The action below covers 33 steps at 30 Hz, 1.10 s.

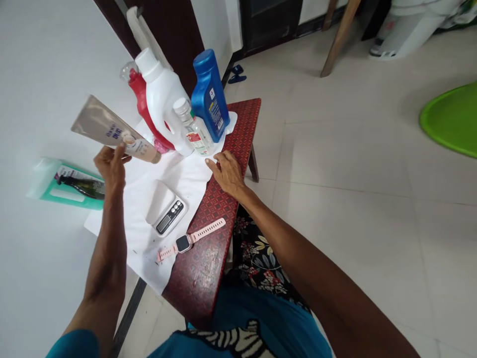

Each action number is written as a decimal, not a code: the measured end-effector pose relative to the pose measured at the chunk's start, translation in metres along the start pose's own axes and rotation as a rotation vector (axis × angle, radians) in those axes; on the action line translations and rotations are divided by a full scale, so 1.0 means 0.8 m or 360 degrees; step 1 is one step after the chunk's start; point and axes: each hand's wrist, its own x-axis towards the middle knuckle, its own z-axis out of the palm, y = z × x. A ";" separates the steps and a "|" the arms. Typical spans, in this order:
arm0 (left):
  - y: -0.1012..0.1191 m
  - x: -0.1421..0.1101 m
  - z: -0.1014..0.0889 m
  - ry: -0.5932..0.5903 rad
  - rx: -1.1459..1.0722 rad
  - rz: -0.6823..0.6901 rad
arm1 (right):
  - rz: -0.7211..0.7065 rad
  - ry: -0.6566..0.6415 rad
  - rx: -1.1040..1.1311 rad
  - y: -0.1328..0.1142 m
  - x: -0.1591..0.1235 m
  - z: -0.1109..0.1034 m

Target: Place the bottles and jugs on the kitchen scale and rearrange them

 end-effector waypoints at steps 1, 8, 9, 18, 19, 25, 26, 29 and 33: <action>0.010 -0.006 -0.024 -0.0047 -0.0002 0.0053 | 0.0001 0.0005 0.0002 0.000 0.000 0.000; 0.038 -0.097 -0.120 -0.0128 0.0070 -0.0042 | -0.0019 -0.0020 -0.0030 0.000 -0.001 -0.002; 0.034 -0.109 -0.121 -0.0136 0.0071 -0.0076 | -0.0030 -0.0026 -0.0038 0.000 -0.001 -0.002; 0.017 -0.150 -0.117 -0.0194 0.0093 -0.0220 | -0.0047 -0.0028 -0.0028 -0.001 -0.002 -0.002; 0.018 -0.151 -0.117 -0.0207 0.0090 -0.0213 | -0.0044 -0.0032 -0.0021 -0.002 -0.002 -0.002; 0.022 -0.157 -0.124 -0.0274 0.0097 -0.0217 | -0.0024 -0.0050 -0.0030 -0.004 -0.003 -0.004; 0.021 -0.158 -0.127 -0.0256 0.0108 -0.0225 | -0.0022 -0.0051 -0.0030 -0.005 -0.003 -0.004; 0.019 -0.156 -0.139 -0.0158 0.0130 -0.0197 | -0.0029 -0.0051 -0.0045 -0.006 -0.003 -0.005; 0.015 -0.154 -0.143 -0.0105 0.0225 -0.0176 | -0.0050 -0.0020 -0.0041 -0.005 -0.004 -0.005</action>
